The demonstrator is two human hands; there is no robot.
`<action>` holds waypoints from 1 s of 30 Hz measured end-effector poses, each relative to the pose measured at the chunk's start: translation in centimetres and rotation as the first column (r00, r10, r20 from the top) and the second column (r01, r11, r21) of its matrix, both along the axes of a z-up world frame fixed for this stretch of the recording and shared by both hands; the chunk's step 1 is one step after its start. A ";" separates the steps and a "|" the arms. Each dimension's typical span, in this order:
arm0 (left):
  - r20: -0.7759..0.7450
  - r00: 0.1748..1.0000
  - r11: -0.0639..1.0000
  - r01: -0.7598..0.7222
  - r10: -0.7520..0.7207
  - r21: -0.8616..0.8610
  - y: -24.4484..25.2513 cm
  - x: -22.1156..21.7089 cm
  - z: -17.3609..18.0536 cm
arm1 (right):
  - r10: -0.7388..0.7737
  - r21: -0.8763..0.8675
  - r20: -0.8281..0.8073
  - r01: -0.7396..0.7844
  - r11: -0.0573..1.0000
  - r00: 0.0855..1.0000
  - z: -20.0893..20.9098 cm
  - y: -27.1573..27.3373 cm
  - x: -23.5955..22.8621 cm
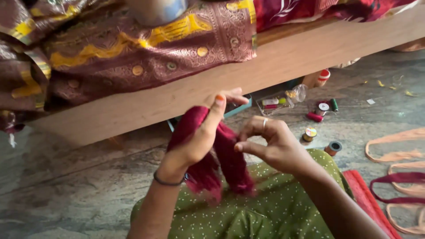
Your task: The person is preparing and manipulating strips of red fabric, possibly for a handcraft project.
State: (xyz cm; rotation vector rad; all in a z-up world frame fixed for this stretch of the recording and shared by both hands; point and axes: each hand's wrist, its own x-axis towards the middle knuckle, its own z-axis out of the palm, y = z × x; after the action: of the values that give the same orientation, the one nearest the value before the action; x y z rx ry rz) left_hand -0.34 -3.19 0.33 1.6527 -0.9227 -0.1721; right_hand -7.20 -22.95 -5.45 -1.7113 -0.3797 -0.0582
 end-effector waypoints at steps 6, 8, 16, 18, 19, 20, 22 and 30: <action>0.060 0.993 0.993 0.109 -0.106 -0.050 0.6 1.8 0.6 | 0.184 0.359 -0.185 -0.108 0.927 0.965 2.5 0.7 0.5; 0.037 0.988 0.988 0.149 -0.147 -0.051 0.7 2.1 0.7 | 0.110 0.271 -0.235 -0.044 0.962 0.966 2.6 0.7 0.8; -0.002 0.998 0.996 0.069 -0.069 -0.056 0.1 4.0 -1.3 | 0.017 0.221 -0.221 0.033 0.975 0.975 1.5 -0.7 1.8; -0.002 0.998 0.996 0.069 -0.069 -0.062 -0.1 4.0 -1.5 | 0.059 0.264 -0.245 0.008 0.965 0.968 2.1 -0.5 1.7; -0.003 0.998 0.995 0.069 -0.069 -0.067 -0.1 4.0 -1.6 | 0.103 0.309 -0.266 -0.016 0.951 0.959 2.3 -0.3 1.6; -0.003 0.998 0.995 0.069 -0.069 -0.067 -0.2 3.8 -1.4 | 0.102 0.309 -0.267 -0.016 0.951 0.958 2.6 -0.1 1.8; -0.028 0.999 0.999 0.042 -0.043 -0.032 -0.2 3.6 -1.1 | -0.017 0.140 -0.290 0.060 0.988 0.957 3.1 0.5 2.2; -0.032 0.994 0.994 -0.103 0.102 -0.035 -0.3 2.2 -0.6 | 0.010 0.200 -0.137 0.018 0.980 0.991 1.1 0.1 3.1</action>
State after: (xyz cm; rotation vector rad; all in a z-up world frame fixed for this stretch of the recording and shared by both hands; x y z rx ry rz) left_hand 1.88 -3.48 -0.32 1.6549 -0.8117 -0.1087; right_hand -4.13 -22.81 -4.36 -1.5063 -0.2586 0.0177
